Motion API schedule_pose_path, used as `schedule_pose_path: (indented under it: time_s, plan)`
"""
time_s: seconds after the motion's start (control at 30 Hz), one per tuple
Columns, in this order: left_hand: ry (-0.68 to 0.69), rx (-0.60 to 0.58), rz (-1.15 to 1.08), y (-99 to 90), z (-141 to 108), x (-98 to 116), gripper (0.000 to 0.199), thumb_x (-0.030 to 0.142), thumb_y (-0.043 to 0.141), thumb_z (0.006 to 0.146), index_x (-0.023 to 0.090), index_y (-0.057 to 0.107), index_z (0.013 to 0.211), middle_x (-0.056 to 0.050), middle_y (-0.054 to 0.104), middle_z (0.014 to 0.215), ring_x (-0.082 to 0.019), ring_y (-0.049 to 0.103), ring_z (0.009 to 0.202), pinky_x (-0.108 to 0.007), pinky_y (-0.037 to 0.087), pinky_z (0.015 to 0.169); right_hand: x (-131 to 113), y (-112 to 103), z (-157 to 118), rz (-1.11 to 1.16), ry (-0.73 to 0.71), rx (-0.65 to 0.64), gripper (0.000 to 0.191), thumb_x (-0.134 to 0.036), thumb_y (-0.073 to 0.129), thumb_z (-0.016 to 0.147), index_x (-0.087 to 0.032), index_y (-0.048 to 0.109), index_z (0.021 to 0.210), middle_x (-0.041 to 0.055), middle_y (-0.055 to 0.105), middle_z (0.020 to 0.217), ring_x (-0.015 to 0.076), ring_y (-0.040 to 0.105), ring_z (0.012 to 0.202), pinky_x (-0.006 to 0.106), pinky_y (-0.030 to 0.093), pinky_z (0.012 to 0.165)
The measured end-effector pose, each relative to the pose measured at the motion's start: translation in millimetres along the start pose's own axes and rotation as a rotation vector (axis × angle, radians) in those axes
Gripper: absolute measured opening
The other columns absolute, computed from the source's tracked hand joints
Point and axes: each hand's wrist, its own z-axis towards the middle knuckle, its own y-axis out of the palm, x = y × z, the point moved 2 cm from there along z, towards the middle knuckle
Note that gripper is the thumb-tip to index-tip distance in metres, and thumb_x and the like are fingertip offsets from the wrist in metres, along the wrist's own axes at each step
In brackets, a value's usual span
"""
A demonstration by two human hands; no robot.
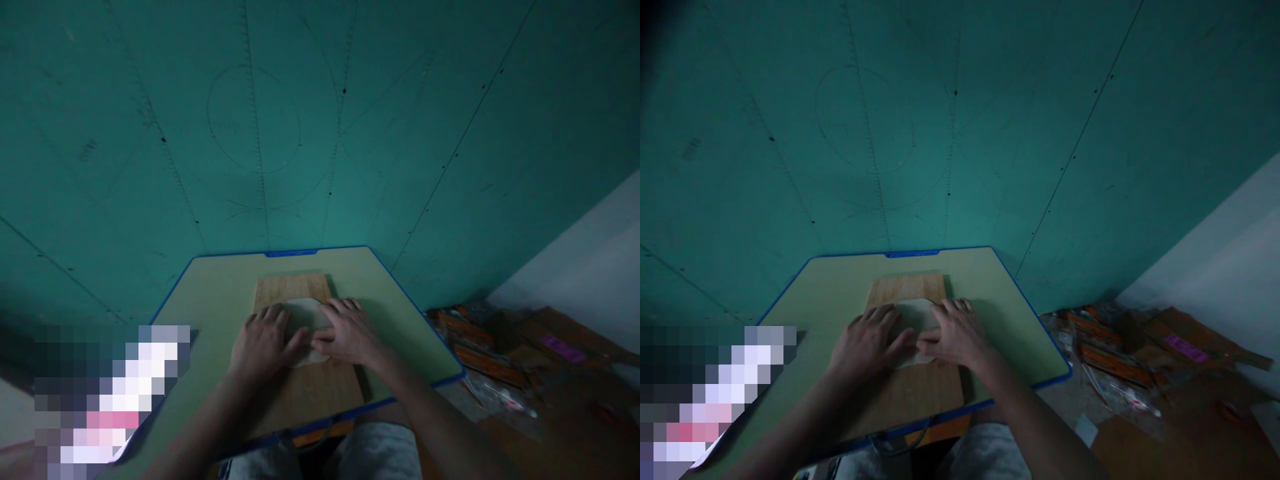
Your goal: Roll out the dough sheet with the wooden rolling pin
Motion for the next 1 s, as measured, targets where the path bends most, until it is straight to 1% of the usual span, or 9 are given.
schedule_pose_path:
  time_s: [0.07,0.13,0.27,0.37,0.43,0.53,0.67,0.8,1.0]
  plan:
    - [-0.019,0.005,0.011,0.2,0,0,0.049,0.054,0.039,0.099,0.016,0.068,0.111,-0.016,0.066,0.122,-0.031,0.062,0.11,-0.044,0.049,0.091,1,0,0,0.016,0.003,0.012,0.061,-0.066,0.065,0.083,-0.019,0.063,0.123,0.0129,0.066,0.122,0.0306,0.057,0.116,0.046,0.04,0.101]
    - [-0.021,0.014,0.028,0.1,-1,1,0.047,0.052,0.038,0.1,0.016,0.067,0.109,-0.016,0.066,0.121,-0.031,0.062,0.109,-0.044,0.049,0.088,2,-1,-1,0.056,-0.025,0.028,0.058,-0.065,0.065,0.085,-0.019,0.064,0.121,0.0123,0.065,0.124,0.0295,0.057,0.117,0.045,0.04,0.102]
    - [0.024,-0.004,0.066,-0.1,-2,2,0.041,0.042,0.035,0.103,0.017,0.066,0.108,-0.014,0.067,0.118,-0.029,0.062,0.11,-0.04,0.049,0.088,5,-5,-6,0.166,-0.113,0.03,0.039,-0.047,0.065,0.091,-0.02,0.066,0.119,0.01,0.063,0.127,0.0242,0.058,0.118,0.039,0.042,0.102]
    - [0.033,0.003,0.07,-1.3,-3,3,0.039,0.039,0.033,0.104,0.018,0.066,0.108,-0.013,0.068,0.115,-0.028,0.062,0.11,-0.04,0.049,0.088,4,-13,-8,0.187,-0.116,-0.009,0.021,-0.035,0.065,0.091,-0.02,0.07,0.105,0.0076,0.065,0.116,0.0194,0.061,0.106,0.031,0.047,0.091]
    - [0.023,0.017,0.054,-2.0,-4,3,0.04,0.04,0.034,0.103,0.017,0.067,0.106,-0.014,0.068,0.114,-0.028,0.062,0.108,-0.041,0.049,0.088,-1,-22,-8,0.113,-0.113,-0.041,0.012,-0.029,0.064,0.092,-0.02,0.072,0.09,0.0056,0.064,0.104,0.0176,0.062,0.097,0.029,0.047,0.084]
    - [0.009,0.027,0.031,-1.8,-5,3,0.04,0.04,0.035,0.103,0.016,0.067,0.106,-0.015,0.069,0.115,-0.03,0.063,0.108,-0.042,0.05,0.089,-11,-35,-6,-0.07,-0.147,-0.098,0.019,-0.023,0.061,0.093,-0.02,0.072,0.079,0.0051,0.065,0.09,0.0192,0.061,0.09,0.032,0.046,0.081]
    - [-0.003,0.023,0.026,0.4,-4,2,0.04,0.042,0.036,0.102,0.016,0.066,0.108,-0.015,0.068,0.12,-0.029,0.063,0.111,-0.042,0.049,0.091,-26,-44,-1,-0.239,-0.194,-0.21,0.018,-0.017,0.059,0.092,-0.018,0.075,0.084,0.0083,0.071,0.089,0.0227,0.065,0.089,0.034,0.047,0.08]
    - [-0.008,0.023,0.038,1.9,-3,2,0.039,0.041,0.036,0.103,0.017,0.066,0.107,-0.014,0.068,0.122,-0.028,0.063,0.111,-0.04,0.049,0.09,-32,-40,3,-0.307,-0.196,-0.276,0.018,-0.014,0.06,0.089,-0.016,0.077,0.091,0.0113,0.075,0.09,0.0263,0.069,0.088,0.035,0.05,0.076]
    - [-0.013,0.012,0.035,1.2,-3,2,0.039,0.042,0.036,0.103,0.016,0.065,0.106,-0.014,0.069,0.117,-0.029,0.064,0.109,-0.041,0.05,0.089,-34,-40,2,-0.332,-0.225,-0.289,0.024,-0.011,0.054,0.092,-0.018,0.077,0.095,0.011,0.075,0.091,0.026,0.071,0.088,0.034,0.052,0.073]
